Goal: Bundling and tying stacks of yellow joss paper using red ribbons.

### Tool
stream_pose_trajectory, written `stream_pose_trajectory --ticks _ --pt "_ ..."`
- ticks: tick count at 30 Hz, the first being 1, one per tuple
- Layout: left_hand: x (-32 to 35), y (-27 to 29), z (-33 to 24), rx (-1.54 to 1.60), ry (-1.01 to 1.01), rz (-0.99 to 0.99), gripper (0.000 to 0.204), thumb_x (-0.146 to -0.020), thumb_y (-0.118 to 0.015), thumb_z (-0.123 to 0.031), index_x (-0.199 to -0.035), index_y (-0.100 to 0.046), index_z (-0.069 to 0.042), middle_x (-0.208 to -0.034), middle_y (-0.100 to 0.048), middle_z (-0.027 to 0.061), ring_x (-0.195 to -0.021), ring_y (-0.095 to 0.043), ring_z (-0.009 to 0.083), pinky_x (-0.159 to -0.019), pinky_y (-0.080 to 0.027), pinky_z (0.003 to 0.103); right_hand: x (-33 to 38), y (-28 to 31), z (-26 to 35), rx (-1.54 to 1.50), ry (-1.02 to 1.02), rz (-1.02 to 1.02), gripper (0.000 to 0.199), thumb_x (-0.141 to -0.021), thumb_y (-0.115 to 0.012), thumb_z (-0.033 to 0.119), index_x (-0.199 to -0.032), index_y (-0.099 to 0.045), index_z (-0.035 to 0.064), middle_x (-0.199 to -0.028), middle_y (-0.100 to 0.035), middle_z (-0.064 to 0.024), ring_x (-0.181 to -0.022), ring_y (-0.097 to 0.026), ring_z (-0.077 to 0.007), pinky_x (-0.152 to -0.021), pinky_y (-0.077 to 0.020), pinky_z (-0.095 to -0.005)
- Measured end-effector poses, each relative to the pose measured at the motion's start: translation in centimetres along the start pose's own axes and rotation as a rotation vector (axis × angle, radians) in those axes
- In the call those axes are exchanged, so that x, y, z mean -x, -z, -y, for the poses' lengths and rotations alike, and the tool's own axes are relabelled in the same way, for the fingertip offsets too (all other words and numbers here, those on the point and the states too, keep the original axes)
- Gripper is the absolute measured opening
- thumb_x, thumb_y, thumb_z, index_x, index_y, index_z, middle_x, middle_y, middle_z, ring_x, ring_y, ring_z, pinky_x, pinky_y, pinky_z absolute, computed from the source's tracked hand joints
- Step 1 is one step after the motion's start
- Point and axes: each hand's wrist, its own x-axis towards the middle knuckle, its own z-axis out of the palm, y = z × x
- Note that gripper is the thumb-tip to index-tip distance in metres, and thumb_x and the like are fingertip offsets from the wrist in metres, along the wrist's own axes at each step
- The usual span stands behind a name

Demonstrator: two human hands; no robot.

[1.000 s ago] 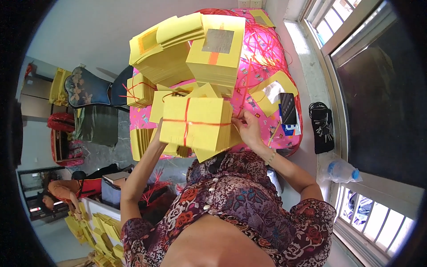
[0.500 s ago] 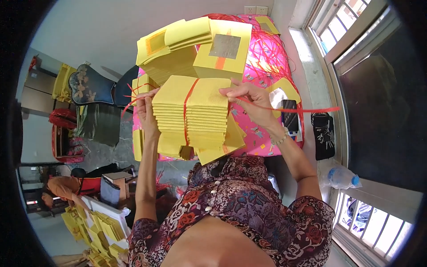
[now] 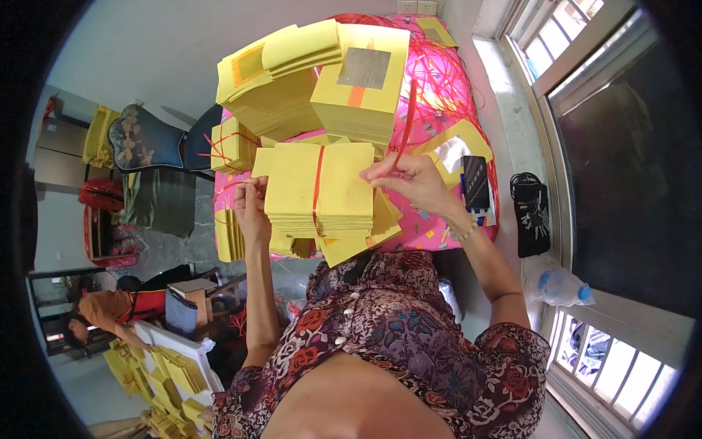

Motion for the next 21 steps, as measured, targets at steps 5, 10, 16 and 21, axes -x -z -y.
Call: stream_pose_trajectory --ticks 5,10,16,21 --pt "-0.1 0.6 -0.8 -0.017 -0.005 -0.014 0.011 -0.105 -0.052 -0.017 -0.105 -0.061 -0.01 -0.118 -0.067 0.0133 -0.094 -0.068 0.0154 -0.072 -0.047 0.022 -1.1 -0.1 -0.2 0.08 0.019 -0.08 0.01 -0.089 -0.067 -0.004 -0.097 -0.071 -0.0005 -0.102 -0.072 -0.0105 -0.095 -0.068 -0.0147 -0.087 -0.0539 -0.0269" --pt "0.1 0.1 -0.7 -0.095 0.027 -0.033 0.011 -0.105 -0.052 -0.02 -0.105 -0.059 -0.011 -0.122 -0.067 0.0142 -0.087 -0.066 0.0091 -0.066 -0.044 0.018 -1.0 -0.6 -1.1 0.125 0.06 -0.03 0.009 -0.087 -0.068 -0.006 -0.094 -0.07 -0.0017 -0.093 -0.069 -0.0077 -0.086 -0.066 -0.0131 -0.077 -0.0538 -0.0249" --pt "0.6 -1.1 1.2 -0.008 -0.124 -0.149 0.007 -0.104 -0.053 -0.018 -0.103 -0.057 -0.012 -0.114 -0.069 0.0118 -0.074 -0.053 0.0046 -0.064 -0.042 0.017 -2.2 -1.3 0.5 0.319 0.294 0.046 0.011 -0.087 -0.067 -0.007 -0.095 -0.07 -0.0015 -0.091 -0.07 -0.0077 -0.085 -0.067 -0.0147 -0.073 -0.0522 -0.0257" --pt "2.2 -0.2 1.4 -0.05 -0.08 -0.105 0.007 -0.104 -0.051 -0.011 -0.105 -0.057 -0.009 -0.11 -0.069 0.0111 -0.084 -0.059 0.0112 -0.077 -0.048 0.025 -1.7 -0.9 -0.1 0.322 0.201 0.053 0.01 -0.087 -0.067 -0.004 -0.096 -0.071 -0.001 -0.09 -0.071 -0.0061 -0.086 -0.068 -0.013 -0.074 -0.0529 -0.0261"
